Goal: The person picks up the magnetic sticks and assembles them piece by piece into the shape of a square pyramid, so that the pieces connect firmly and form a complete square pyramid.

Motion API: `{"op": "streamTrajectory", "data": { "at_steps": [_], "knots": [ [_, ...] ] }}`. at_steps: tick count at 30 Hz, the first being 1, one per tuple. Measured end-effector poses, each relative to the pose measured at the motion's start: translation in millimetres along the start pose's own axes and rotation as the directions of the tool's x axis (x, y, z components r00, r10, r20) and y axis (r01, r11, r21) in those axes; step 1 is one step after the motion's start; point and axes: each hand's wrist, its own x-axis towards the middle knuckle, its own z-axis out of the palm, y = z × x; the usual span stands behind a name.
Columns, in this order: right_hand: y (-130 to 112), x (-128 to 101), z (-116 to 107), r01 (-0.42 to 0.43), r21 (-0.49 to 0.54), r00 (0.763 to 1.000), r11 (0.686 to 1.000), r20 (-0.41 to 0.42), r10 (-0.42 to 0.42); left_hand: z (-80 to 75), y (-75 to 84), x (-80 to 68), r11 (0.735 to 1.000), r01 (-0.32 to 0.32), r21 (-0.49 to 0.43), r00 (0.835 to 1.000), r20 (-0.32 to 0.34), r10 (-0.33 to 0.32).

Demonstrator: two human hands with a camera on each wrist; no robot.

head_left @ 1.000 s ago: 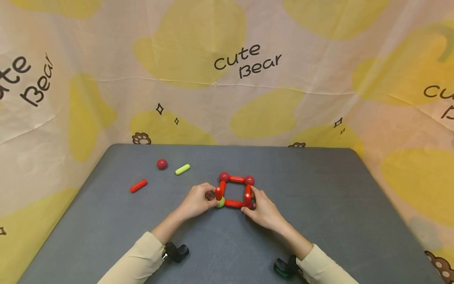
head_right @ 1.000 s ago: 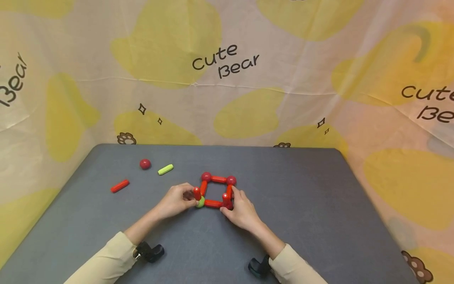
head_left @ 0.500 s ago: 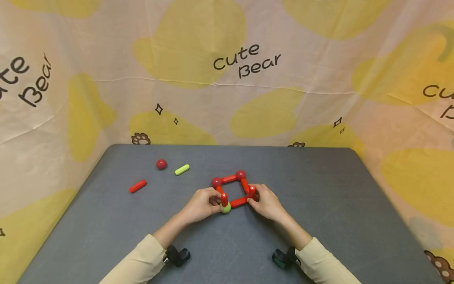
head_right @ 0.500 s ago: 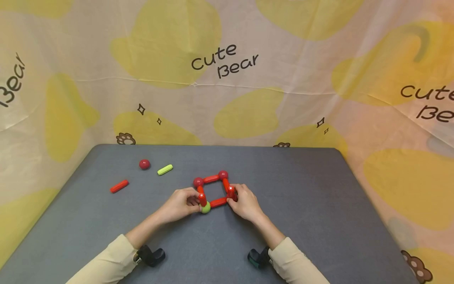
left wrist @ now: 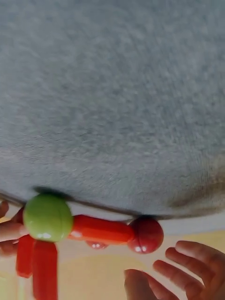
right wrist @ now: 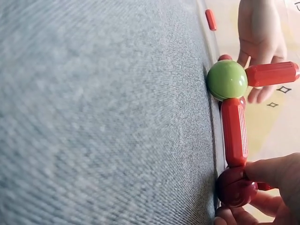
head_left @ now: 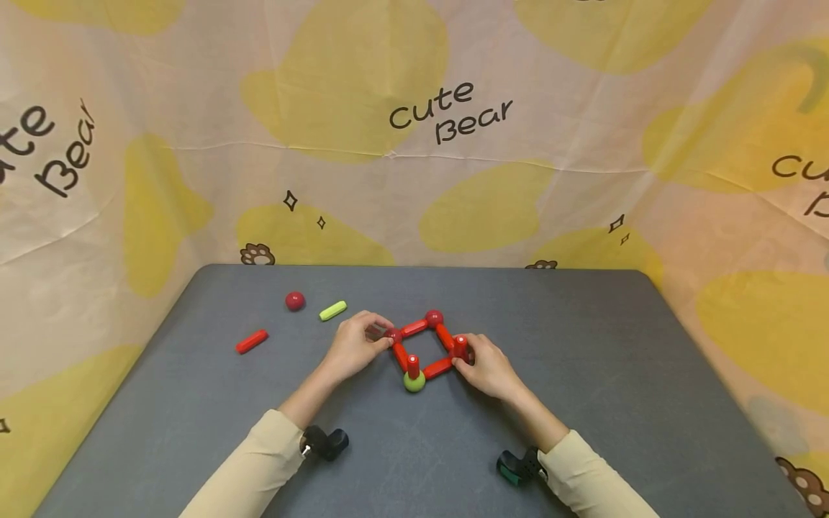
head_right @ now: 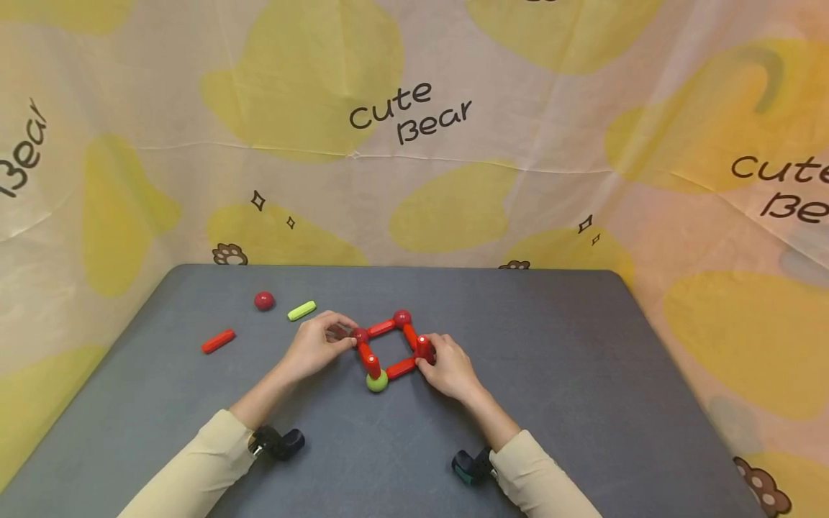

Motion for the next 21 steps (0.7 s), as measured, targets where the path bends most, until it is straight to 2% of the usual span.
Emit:
{"op": "streamTrajectory", "data": {
  "at_steps": [4, 7, 15, 21],
  "knots": [
    [0, 2, -1, 0.005, 0.006, 1.0, 1.0, 0.007, -0.005, 3.4, -4.3, 2.9, 0.997, 0.026, 0.069, 0.999, 0.043, -0.029],
    [2, 4, -2, 0.011, 0.011, 1.0, 1.0, 0.006, -0.011, 5.4, -6.5, 2.3, 0.995, 0.014, 0.095, 0.998, 0.062, -0.02],
    [8, 13, 0, 0.033, 0.02, 0.999, 0.999, -0.018, -0.033, 3.1, -7.1, -7.7, 0.996, 0.0, 0.095, 0.993, 0.119, -0.011],
    [9, 18, 3, 0.009, 0.033, 0.999, 0.999, -0.035, -0.008, 1.1, -4.9, -16.7, 0.996, -0.015, 0.088, 0.988, 0.153, 0.001]
  ]
}}
